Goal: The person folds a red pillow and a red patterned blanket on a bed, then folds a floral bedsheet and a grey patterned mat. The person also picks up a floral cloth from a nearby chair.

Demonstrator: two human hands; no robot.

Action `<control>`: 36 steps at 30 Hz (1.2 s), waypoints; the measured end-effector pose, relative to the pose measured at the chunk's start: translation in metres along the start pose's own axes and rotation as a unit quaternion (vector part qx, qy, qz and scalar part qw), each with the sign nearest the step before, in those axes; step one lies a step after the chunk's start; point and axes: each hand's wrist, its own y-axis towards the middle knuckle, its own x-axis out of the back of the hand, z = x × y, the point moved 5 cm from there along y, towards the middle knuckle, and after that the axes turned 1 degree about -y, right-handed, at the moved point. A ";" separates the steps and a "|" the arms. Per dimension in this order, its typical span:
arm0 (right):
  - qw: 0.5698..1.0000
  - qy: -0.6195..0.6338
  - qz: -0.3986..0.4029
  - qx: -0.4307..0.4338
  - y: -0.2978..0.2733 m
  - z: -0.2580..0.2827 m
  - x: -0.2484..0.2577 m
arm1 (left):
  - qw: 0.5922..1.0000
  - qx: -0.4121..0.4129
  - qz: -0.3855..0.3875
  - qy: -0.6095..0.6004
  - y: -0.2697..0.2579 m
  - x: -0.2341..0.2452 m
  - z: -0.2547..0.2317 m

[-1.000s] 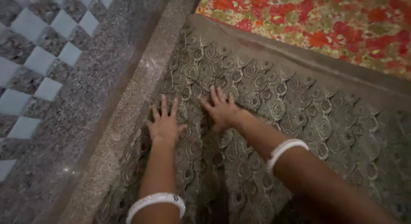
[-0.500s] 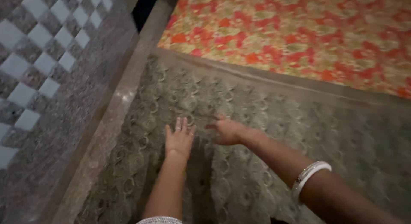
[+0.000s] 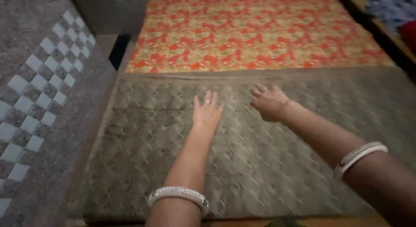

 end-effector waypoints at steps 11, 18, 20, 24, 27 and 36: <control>0.993 -0.002 -0.029 -0.116 -0.314 -0.073 0.017 | 0.985 -0.136 -0.092 0.050 -0.133 0.204 -0.183; 0.983 -0.045 0.036 -0.174 -0.444 -0.051 -0.012 | 0.983 -0.140 -0.105 0.062 -0.220 0.219 -0.218; 0.985 -0.053 0.022 -0.161 -0.453 -0.034 -0.019 | 0.983 -0.131 -0.113 0.056 -0.239 0.212 -0.221; 0.991 -0.067 -0.027 -0.113 -0.434 0.011 -0.034 | 0.990 -0.101 -0.074 0.063 -0.265 0.169 -0.217; 0.994 -0.042 -0.034 -0.093 -0.414 0.036 -0.043 | 0.994 -0.089 -0.026 0.057 -0.273 0.126 -0.212; 0.992 0.071 -0.078 -0.070 -0.302 0.124 -0.157 | 0.998 -0.042 0.025 0.033 -0.249 -0.057 -0.210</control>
